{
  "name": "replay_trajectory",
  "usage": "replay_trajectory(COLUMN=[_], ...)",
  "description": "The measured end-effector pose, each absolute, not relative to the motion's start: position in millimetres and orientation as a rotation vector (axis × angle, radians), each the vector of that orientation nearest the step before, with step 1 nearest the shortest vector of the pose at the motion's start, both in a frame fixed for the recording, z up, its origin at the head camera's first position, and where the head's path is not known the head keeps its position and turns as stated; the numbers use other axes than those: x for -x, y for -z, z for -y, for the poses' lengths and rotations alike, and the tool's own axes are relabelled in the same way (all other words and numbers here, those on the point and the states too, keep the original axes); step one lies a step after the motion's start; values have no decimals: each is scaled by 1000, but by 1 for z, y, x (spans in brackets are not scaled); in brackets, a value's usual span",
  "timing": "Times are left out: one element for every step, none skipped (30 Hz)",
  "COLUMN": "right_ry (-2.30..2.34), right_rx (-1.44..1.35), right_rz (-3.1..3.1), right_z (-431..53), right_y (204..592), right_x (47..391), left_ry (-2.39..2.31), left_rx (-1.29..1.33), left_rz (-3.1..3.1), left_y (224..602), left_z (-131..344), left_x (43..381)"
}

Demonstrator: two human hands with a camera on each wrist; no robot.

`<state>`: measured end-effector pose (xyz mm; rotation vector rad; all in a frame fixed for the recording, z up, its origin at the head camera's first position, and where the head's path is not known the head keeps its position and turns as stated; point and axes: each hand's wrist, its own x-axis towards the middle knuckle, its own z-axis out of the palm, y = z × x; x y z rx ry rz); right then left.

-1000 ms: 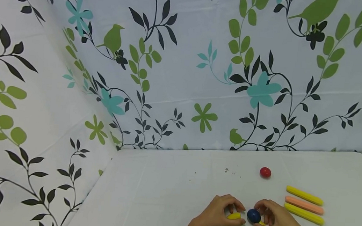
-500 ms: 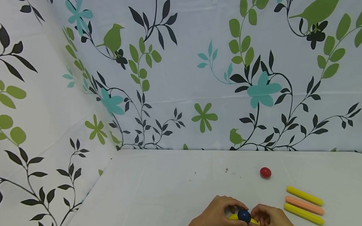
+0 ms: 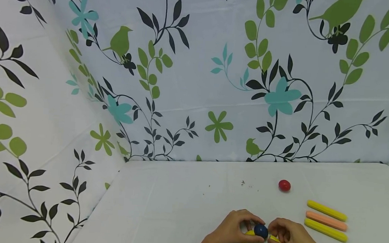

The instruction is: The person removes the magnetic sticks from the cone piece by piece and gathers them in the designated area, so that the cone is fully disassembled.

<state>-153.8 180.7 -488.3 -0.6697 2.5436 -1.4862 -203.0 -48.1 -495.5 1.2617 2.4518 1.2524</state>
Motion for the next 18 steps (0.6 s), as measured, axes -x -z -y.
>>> replay_trajectory(right_ry=[1493, 1502, 1509, 1522, 1536, 1548, 1561, 1577, 1590, 1604, 1611, 1616, 1617, 1614, 1604, 1590, 1576, 1561], right_rx=[669, 673, 676, 666, 678, 705, 738, 775, 809, 845, 894, 925, 938, 943, 933, 926, 912, 882], right_rz=[-2549, -2551, -2553, -2536, -2525, -2512, -2493, -2478, -2461, -2442, -2433, -2422, -2414, -2414, -2406, -2411, -2416, -2426], right_z=[-180, -179, -178, -177, -176, -176, -176, -176, -176, -176, -176, -176, -176, -176, -177, -176, -176, -177], right_y=[488, 488, 487, 487, 487, 488, 488, 489, 489, 490, 490, 490, 489, 489, 488, 487, 486, 485], right_x=[154, 155, 156, 156, 157, 158, 158, 159, 159, 160, 161, 161, 162, 163, 164, 165, 166, 166], left_ry=[-1272, -1287, -1300, -1316, -1325, -1335, -1347, -1355, -1363, -1372, -1381, -1390, -1397, -1404, -1410, -1419, -1425, -1427], left_rx=[-1254, -1245, -1240, -1230, -1225, -1221, -1216, -1213, -1212, -1211, -1209, -1204, -1203, -1203, -1201, -1195, -1190, -1189], left_rz=[-2448, -2445, -2442, -2434, -2430, -2423, -2413, -2408, -2404, -2399, -2395, -2393, -2394, -2395, -2394, -2391, -2388, -2389], left_y=[496, 496, 496, 496, 496, 496, 496, 496, 497, 497, 497, 498, 498, 498, 498, 498, 498, 498], left_z=[48, 49, 49, 49, 49, 49, 48, 48, 48, 48, 48, 48, 48, 48, 48, 48, 49, 49], left_x=[203, 202, 202, 201, 201, 201, 201, 200, 200, 200, 200, 201, 201, 201, 202, 202, 202, 202])
